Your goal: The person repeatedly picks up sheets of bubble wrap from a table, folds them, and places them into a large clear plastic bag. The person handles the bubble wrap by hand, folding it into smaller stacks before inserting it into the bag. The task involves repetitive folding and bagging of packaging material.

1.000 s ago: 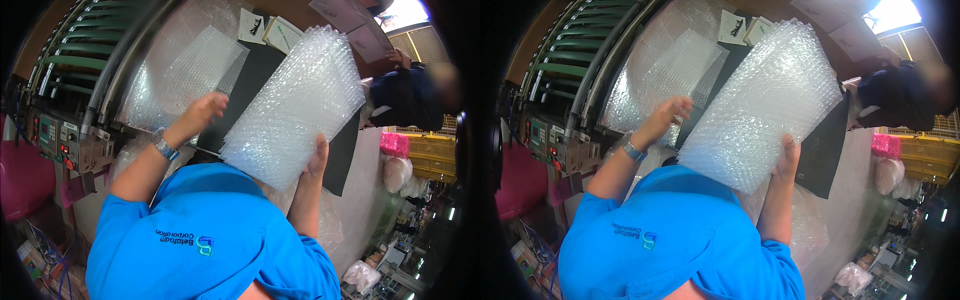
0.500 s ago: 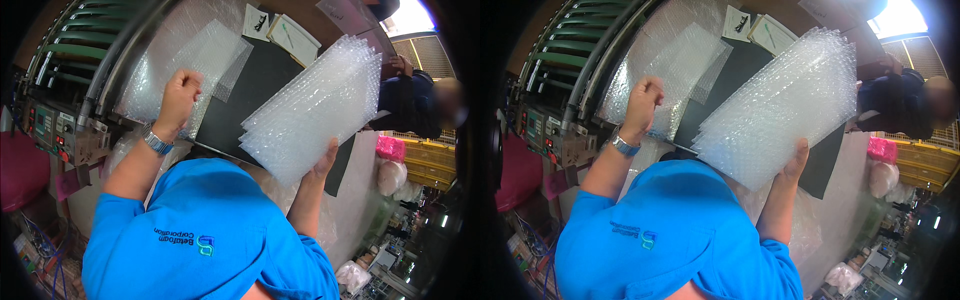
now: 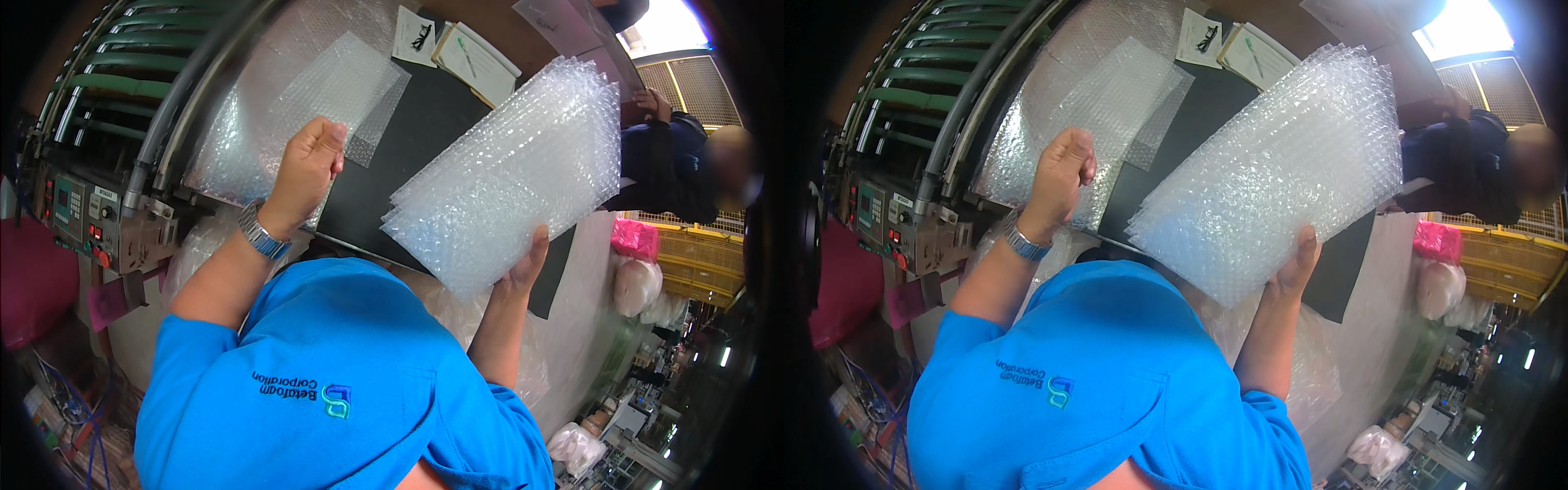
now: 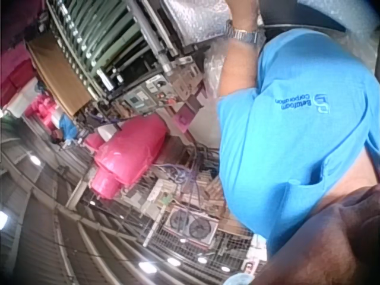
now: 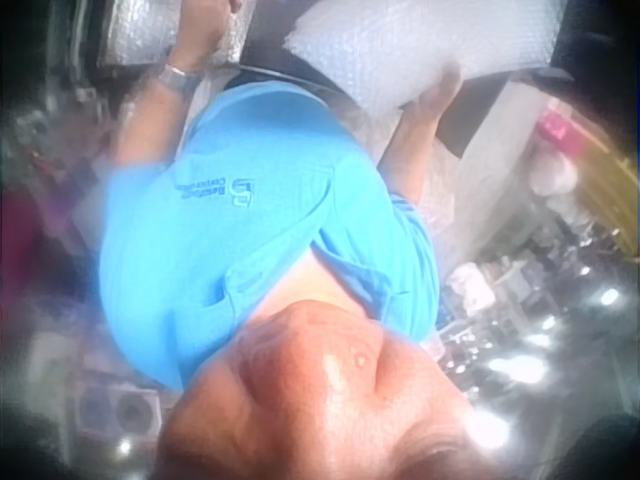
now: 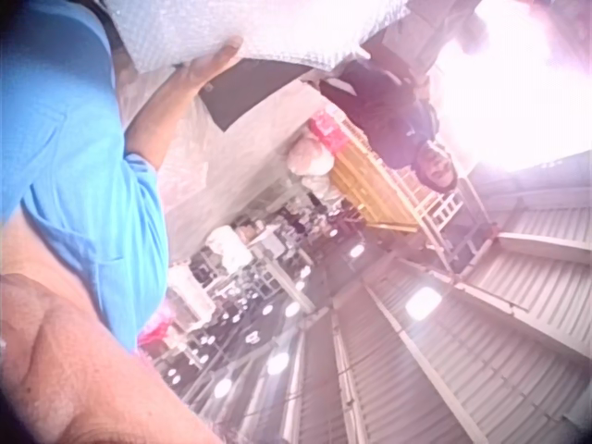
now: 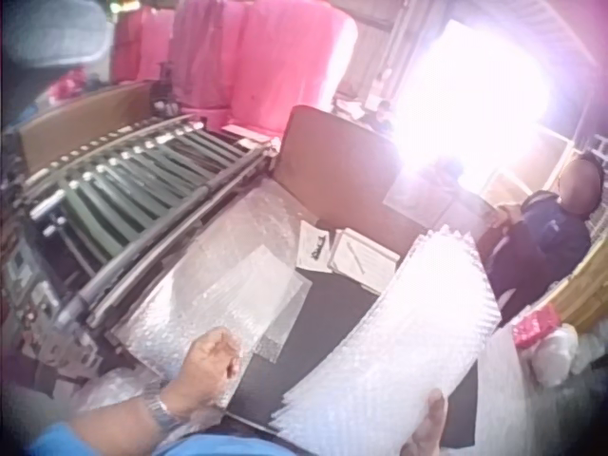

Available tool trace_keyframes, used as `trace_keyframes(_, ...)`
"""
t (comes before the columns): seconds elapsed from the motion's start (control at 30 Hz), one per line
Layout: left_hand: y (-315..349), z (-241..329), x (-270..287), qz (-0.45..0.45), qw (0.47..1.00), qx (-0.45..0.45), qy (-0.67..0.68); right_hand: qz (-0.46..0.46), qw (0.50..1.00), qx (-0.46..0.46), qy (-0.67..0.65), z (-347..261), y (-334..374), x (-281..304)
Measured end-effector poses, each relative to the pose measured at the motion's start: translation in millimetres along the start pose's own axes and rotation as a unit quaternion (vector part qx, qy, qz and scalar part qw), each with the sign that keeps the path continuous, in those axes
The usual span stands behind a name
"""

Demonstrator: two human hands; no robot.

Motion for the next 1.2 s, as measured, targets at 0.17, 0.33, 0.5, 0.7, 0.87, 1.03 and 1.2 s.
trace_keyframes(0.17,20.9,-5.3,-20.7,-0.086,0.974,-0.063,-0.201,-0.023,1.000,0.003,0.007,2.4,-0.2,-9.9)
trace_keyframes(0.33,26.0,-17.4,-15.9,-0.170,0.939,-0.078,-0.290,-0.017,0.999,0.006,0.027,7.6,5.2,-16.9)
trace_keyframes(0.5,5.6,-32.4,1.6,0.064,0.995,0.043,0.061,-0.001,0.998,0.033,0.048,9.7,1.9,-13.2)
trace_keyframes(0.7,16.4,-33.2,13.7,-0.024,0.978,0.142,-0.151,0.001,0.987,0.060,0.151,7.5,5.1,-22.1)
trace_keyframes(0.87,27.2,-64.4,-0.9,-0.065,0.924,0.007,-0.377,-0.012,0.968,0.031,0.249,7.7,8.3,-42.4)
trace_keyframes(1.03,23.2,-80.8,7.4,-0.056,0.949,0.023,-0.310,-0.020,0.967,-0.001,0.255,15.6,9.9,-45.5)
trace_keyframes(1.2,13.5,-88.1,24.2,0.115,0.976,0.176,0.054,0.005,0.983,-0.060,0.174,13.3,5.5,-49.9)
Point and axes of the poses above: each hand's wrist, its own y-axis away from the middle knuckle, its own x-axis out of the back of the hand, z = x × y, the point moved 1 cm from there along -y, towards the middle knuckle, and after that the axes turned 11 degrees about x, right-handed, at the moved point
